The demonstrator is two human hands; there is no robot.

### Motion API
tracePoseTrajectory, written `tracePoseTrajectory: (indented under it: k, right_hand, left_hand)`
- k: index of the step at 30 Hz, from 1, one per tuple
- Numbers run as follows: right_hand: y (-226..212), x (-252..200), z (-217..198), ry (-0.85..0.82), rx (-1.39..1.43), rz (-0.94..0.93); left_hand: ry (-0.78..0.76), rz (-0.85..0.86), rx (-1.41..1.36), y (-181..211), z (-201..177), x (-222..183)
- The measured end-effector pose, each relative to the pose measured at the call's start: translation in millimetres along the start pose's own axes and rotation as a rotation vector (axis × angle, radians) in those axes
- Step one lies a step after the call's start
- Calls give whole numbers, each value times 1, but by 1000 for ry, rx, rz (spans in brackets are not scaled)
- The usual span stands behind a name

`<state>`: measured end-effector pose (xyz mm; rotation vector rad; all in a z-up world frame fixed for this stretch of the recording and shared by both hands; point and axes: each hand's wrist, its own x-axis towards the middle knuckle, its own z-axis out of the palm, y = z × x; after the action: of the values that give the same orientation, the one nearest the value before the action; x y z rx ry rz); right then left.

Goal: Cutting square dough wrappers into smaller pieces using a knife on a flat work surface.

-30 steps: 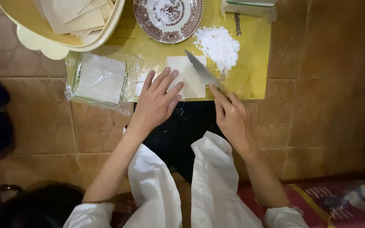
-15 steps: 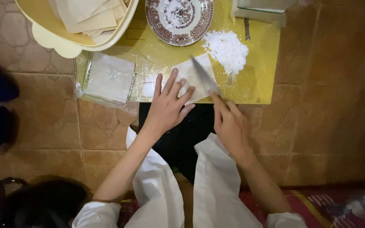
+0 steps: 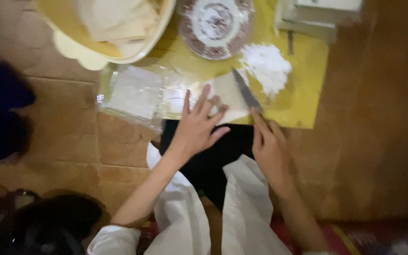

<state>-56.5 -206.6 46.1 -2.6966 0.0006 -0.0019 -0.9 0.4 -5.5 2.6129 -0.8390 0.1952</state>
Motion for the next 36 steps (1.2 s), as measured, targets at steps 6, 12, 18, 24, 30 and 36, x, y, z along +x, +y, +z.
tracePoseTrajectory:
  k: [6,12,18,24,30,36]
  right_hand:
    - [14,1,13,189,-204,-177]
    - [12,6,9,214,-234,-261]
    - [17,8,9,151,-16,-164]
    - [13,8,3,126,-64,-115]
    - [-6,14,-12,71,-11,-68]
    - [-10,5,-1,-80,15,8]
  left_hand:
    - [27,-16,-14,-2,1,-4]
    - [19,-36,-7,1,-1,-3]
    - [39,-30,4,0,-7,0]
    - [22,-23,-38,-2,-5,-1]
    - [31,-70,-11,4,-7,0]
    - [-8,-134,-17,12,-7,0]
